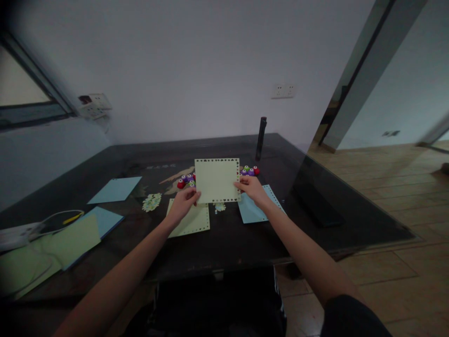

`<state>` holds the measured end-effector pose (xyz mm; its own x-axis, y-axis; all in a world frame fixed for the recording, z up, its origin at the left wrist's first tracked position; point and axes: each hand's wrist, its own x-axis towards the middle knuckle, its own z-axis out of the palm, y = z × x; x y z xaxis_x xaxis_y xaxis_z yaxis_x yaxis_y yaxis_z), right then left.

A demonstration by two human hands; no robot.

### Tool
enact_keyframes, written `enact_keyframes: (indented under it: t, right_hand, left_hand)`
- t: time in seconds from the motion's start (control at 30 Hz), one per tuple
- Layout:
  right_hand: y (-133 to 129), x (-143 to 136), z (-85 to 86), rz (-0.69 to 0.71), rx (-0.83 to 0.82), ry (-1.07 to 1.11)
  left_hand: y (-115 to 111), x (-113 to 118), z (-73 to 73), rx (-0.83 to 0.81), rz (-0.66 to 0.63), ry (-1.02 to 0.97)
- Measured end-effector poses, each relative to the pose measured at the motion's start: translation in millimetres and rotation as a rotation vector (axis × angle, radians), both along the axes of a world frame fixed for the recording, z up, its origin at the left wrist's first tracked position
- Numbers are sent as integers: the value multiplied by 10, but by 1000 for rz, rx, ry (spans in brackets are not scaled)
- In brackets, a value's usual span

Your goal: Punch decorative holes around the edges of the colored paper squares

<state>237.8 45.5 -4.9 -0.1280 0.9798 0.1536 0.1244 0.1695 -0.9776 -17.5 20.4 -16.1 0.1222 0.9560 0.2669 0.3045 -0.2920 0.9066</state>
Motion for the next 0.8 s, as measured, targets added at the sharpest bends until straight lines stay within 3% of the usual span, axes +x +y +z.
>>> enact_keyframes:
  t: [0.2, 0.5, 0.8]
  right_hand:
    - [-55, 52, 22, -97, 23, 47]
    - [-255, 565, 99, -338, 107, -39]
    - [-498, 1065, -115, -429, 103, -429]
  left_hand:
    - [-45, 90, 49, 62, 37, -148]
    - [-42, 584, 283, 36, -139, 10]
    - [-135, 1165, 89, -83, -270, 281]
